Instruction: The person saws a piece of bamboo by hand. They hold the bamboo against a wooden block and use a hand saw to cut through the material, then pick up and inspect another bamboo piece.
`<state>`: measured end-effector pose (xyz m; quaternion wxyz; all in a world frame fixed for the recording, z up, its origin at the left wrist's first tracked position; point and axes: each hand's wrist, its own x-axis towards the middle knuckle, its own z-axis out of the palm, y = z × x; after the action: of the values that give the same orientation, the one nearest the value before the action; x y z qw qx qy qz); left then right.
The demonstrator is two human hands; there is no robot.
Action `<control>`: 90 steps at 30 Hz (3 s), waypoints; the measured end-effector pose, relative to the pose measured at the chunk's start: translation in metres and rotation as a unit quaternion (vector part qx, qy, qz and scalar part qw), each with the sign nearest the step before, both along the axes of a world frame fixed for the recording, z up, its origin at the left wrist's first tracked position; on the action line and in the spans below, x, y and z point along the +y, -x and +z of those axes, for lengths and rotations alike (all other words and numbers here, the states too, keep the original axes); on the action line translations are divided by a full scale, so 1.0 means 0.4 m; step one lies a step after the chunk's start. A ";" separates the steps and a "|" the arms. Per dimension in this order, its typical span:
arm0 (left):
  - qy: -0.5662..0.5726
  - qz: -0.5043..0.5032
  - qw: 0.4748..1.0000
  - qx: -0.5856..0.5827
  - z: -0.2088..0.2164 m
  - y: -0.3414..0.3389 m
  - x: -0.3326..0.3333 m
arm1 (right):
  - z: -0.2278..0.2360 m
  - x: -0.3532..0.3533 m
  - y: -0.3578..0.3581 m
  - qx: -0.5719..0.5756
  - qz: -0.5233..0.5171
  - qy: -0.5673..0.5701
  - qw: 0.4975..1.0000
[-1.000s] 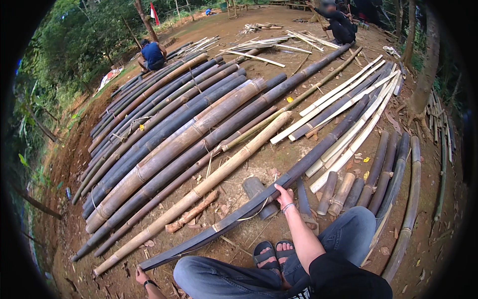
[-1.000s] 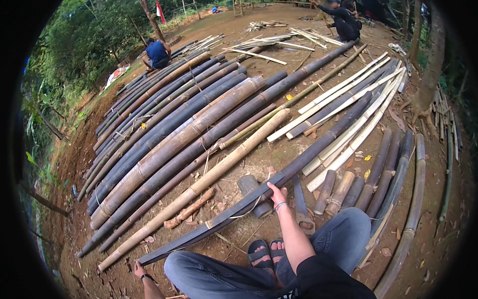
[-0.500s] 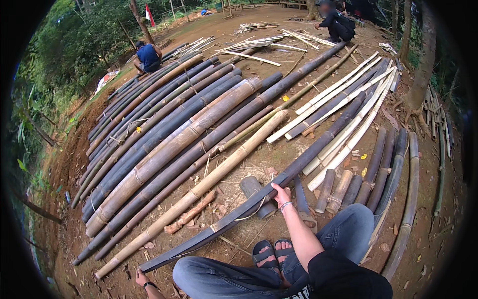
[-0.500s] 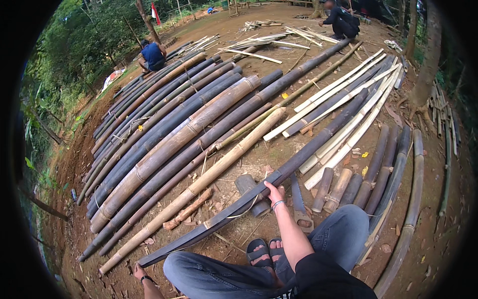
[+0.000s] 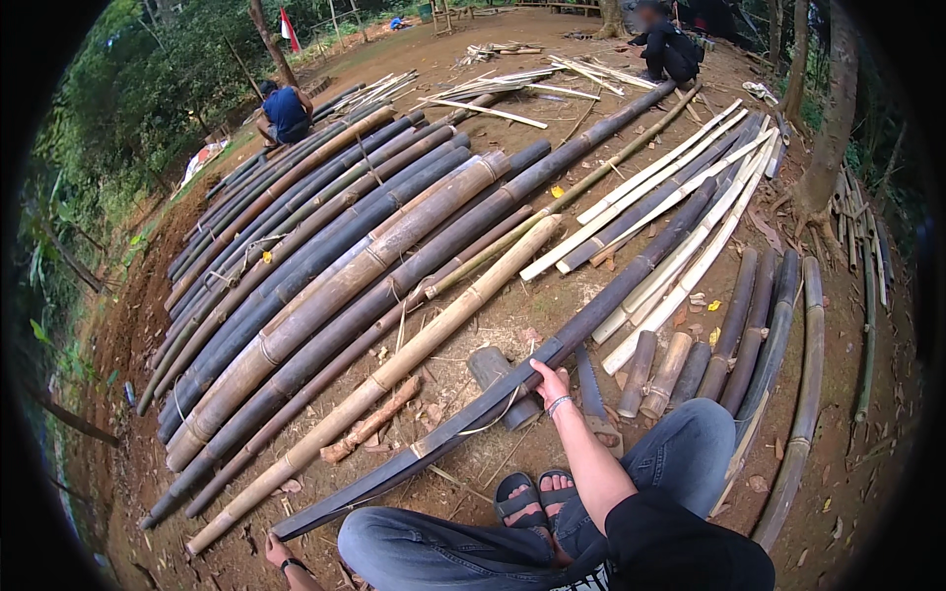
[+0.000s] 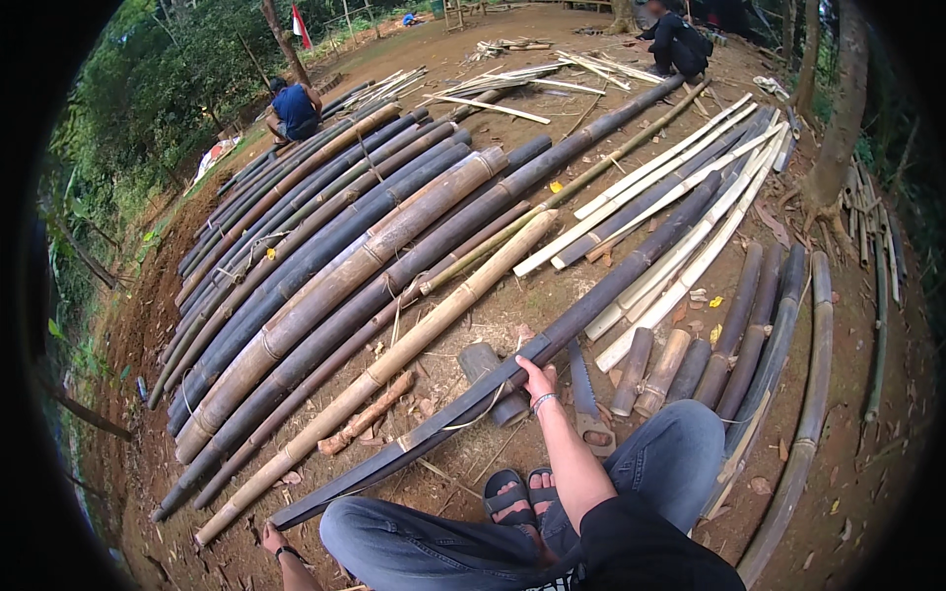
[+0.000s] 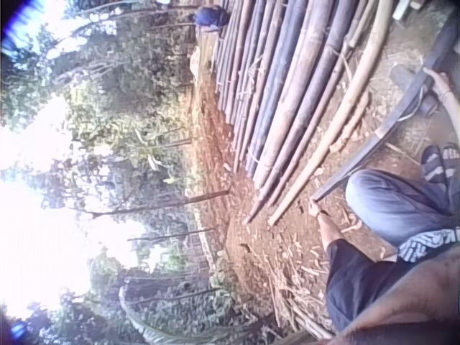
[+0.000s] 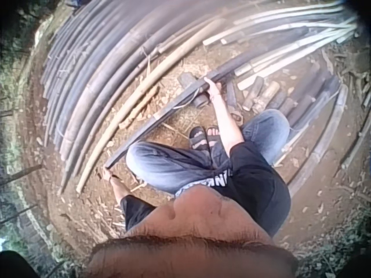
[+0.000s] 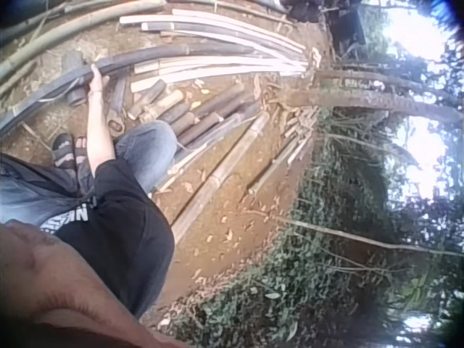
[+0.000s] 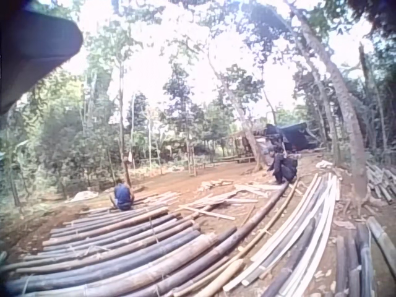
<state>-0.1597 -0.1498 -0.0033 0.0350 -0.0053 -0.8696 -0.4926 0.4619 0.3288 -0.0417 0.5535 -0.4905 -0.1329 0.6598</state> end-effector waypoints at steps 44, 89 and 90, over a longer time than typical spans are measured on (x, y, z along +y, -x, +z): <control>-0.138 -0.171 0.975 0.031 0.382 -0.466 0.016 | -0.082 0.054 -0.061 -0.005 0.073 0.029 0.997; 0.333 -0.056 0.941 -0.003 0.076 0.002 0.073 | 0.011 0.000 -0.003 -0.011 0.013 -0.002 1.000; 0.310 -0.047 0.949 -0.003 0.075 0.011 0.058 | 0.016 -0.003 0.003 -0.010 0.014 0.002 1.000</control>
<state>-0.1641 -0.1264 0.0265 0.0057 -0.0555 -0.9783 -0.1994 0.4606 0.3277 -0.0351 0.5415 -0.4964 -0.1439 0.6631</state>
